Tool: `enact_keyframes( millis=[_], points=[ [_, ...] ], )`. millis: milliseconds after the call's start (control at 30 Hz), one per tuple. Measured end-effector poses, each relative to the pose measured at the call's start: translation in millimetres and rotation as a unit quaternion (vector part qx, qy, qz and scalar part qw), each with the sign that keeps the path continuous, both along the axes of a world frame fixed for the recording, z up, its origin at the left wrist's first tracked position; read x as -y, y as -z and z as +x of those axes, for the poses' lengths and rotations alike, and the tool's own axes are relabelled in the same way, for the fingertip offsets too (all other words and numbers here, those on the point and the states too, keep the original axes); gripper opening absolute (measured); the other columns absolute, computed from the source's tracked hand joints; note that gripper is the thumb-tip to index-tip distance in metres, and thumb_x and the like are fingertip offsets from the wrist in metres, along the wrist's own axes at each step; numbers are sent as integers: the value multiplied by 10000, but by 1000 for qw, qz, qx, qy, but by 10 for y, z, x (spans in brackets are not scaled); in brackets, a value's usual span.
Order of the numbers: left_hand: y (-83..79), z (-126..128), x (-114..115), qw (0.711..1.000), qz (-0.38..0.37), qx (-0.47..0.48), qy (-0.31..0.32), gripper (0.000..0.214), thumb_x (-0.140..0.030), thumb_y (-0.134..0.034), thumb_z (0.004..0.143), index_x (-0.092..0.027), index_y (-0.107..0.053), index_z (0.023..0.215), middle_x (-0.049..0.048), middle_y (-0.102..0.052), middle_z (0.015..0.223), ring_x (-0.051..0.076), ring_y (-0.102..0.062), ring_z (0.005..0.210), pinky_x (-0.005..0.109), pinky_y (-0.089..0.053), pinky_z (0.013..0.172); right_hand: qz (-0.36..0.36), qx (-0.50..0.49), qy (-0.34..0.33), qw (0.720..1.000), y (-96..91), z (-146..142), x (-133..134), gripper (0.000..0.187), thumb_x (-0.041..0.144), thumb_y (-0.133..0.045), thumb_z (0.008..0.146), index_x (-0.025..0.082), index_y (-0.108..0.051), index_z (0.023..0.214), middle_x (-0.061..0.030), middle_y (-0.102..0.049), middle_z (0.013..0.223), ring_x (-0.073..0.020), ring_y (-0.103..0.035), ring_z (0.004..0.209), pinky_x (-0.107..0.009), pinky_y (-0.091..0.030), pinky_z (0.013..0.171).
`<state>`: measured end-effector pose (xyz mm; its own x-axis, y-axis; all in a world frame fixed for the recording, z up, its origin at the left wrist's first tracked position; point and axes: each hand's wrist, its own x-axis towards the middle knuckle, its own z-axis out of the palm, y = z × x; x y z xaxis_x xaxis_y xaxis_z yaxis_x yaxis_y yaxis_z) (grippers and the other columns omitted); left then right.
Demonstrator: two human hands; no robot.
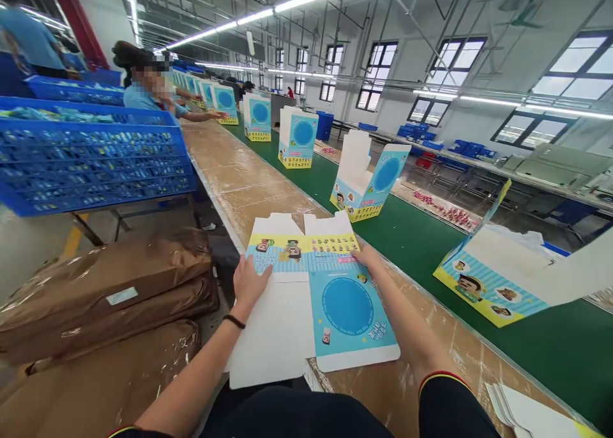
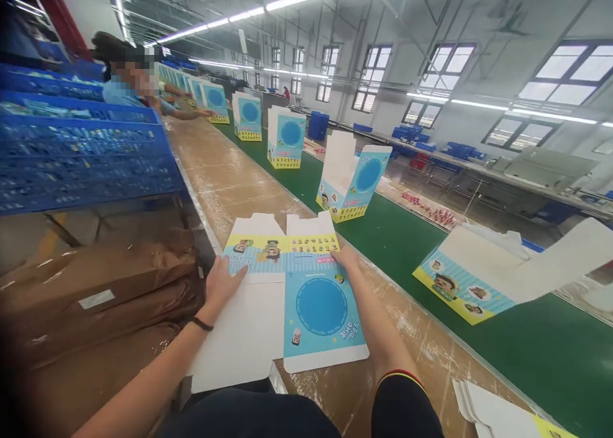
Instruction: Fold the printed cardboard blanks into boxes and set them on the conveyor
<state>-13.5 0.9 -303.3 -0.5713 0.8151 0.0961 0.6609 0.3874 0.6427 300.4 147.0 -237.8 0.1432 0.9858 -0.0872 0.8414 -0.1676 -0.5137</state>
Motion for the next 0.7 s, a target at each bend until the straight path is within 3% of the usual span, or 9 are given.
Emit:
enact_keyframes(
  millis=[133,267,333,400,467,500,533,600,700],
  points=[
    [-39,59,-75,994,52,88,-23,628,-360,-663,832,-125,-573,1407,248,-565,1551,386,-499,1498,522,-365,1265,92,-114,16,989,-248,-23,51,400,506,-775,771,246,-511,622,-32,-584,597,-252,-632,665,-336,-475,580],
    [-192,17,-126,966,133,215,-45,571,-329,-708,790,-159,-596,1323,204,-661,1433,368,-581,1407,498,-445,1193,198,-237,-28,951,-762,43,184,521,735,-715,706,240,-553,731,-16,-649,679,-213,-629,693,-332,-530,643],
    [-387,-46,-219,939,190,285,-33,460,-335,-709,791,-178,-635,1217,165,-722,1318,349,-648,1302,487,-500,1127,286,-318,-58,902,-1102,126,318,559,753,-745,645,229,-617,793,-11,-683,711,-206,-638,687,-350,-554,668],
    [-665,-109,-360,898,264,351,30,340,-365,-725,788,-191,-665,1074,116,-770,1159,314,-698,1175,462,-539,1068,404,-388,-78,825,-1468,232,500,541,692,-832,575,232,-660,801,0,-696,721,-197,-636,668,-376,-571,691],
    [-984,-152,-529,825,365,413,124,343,-425,-782,756,-205,-663,990,68,-782,1028,280,-714,1088,427,-565,1022,496,-413,-74,760,-1818,348,715,502,622,-898,523,248,-670,770,4,-707,754,-200,-645,686,-425,-589,753],
    [-1140,-160,-617,787,404,434,169,384,-462,-807,744,-212,-660,995,55,-779,1007,267,-720,1054,420,-574,1004,513,-412,-74,749,-1969,404,828,488,597,-923,503,261,-674,755,-3,-715,778,-219,-666,727,-467,-595,805],
    [-1285,-160,-702,760,433,439,206,416,-489,-833,726,-217,-659,990,49,-775,992,258,-723,1017,412,-582,983,512,-404,-74,754,-2094,456,940,469,581,-942,496,277,-684,744,-17,-726,803,-252,-692,790,-513,-593,862],
    [-1521,-133,-855,733,472,418,255,442,-516,-865,718,-220,-667,979,56,-761,992,257,-718,1031,404,-578,991,492,-376,-66,782,-2235,542,1151,432,564,-975,482,313,-702,703,-53,-740,821,-331,-717,922,-590,-570,955],
    [-1709,-58,-1021,728,513,375,255,519,-555,-871,751,-237,-679,1115,88,-731,1182,273,-655,1256,401,-514,1107,509,-319,-32,799,-2137,617,1394,383,600,-976,528,345,-743,694,-89,-753,836,-388,-713,953,-622,-585,920]
  ],
)
